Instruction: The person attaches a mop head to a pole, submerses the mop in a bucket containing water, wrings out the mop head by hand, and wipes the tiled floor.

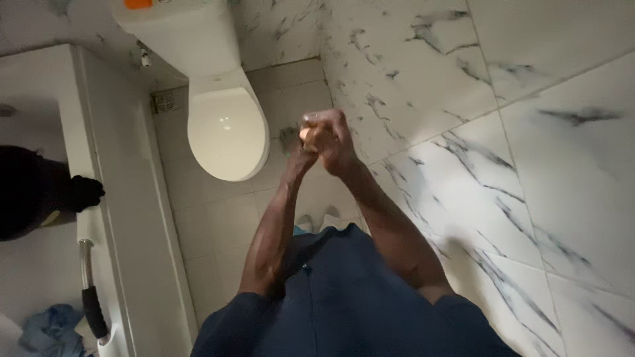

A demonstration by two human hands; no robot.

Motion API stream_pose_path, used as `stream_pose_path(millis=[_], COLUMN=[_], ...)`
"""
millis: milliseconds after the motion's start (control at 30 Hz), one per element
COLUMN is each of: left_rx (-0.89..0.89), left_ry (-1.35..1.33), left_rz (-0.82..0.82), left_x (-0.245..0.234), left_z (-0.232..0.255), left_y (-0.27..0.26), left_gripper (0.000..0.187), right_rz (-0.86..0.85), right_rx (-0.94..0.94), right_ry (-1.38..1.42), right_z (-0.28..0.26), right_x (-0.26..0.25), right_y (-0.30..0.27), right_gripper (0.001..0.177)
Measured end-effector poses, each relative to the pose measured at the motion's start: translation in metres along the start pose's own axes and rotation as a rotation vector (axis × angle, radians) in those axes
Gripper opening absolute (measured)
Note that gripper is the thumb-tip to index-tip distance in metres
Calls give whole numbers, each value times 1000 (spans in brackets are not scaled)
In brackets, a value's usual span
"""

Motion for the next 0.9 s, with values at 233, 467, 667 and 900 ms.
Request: stream_pose_path(millis=[233, 467, 667, 900], left_rx=[-447, -374, -320, 106], left_ry=[179, 302, 219, 153], left_rz=[-54, 14, -4, 100], left_x=[25, 18, 14, 15], left_z=[-8, 3, -4, 9], left_y=[-57, -52, -14, 17], left_gripper=[24, 29, 25, 29], right_rz=[114, -29, -8, -170], right_rx=[403, 88, 266, -225], right_ry=[169, 27, 7, -518], right_z=[45, 13, 27, -33], right_x=[-45, -30, -28, -4], right_y=[-15, 11, 6, 19], right_gripper=[39, 42, 32, 23])
Point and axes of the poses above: each hand's wrist, its own y-axis towards the middle knuckle, its own x-axis out of the palm, z = x × y, the point moved 8 cm from there along y, towards the middle knuckle, and after that the axes turned 14 degrees about y, right-handed, at the moved point
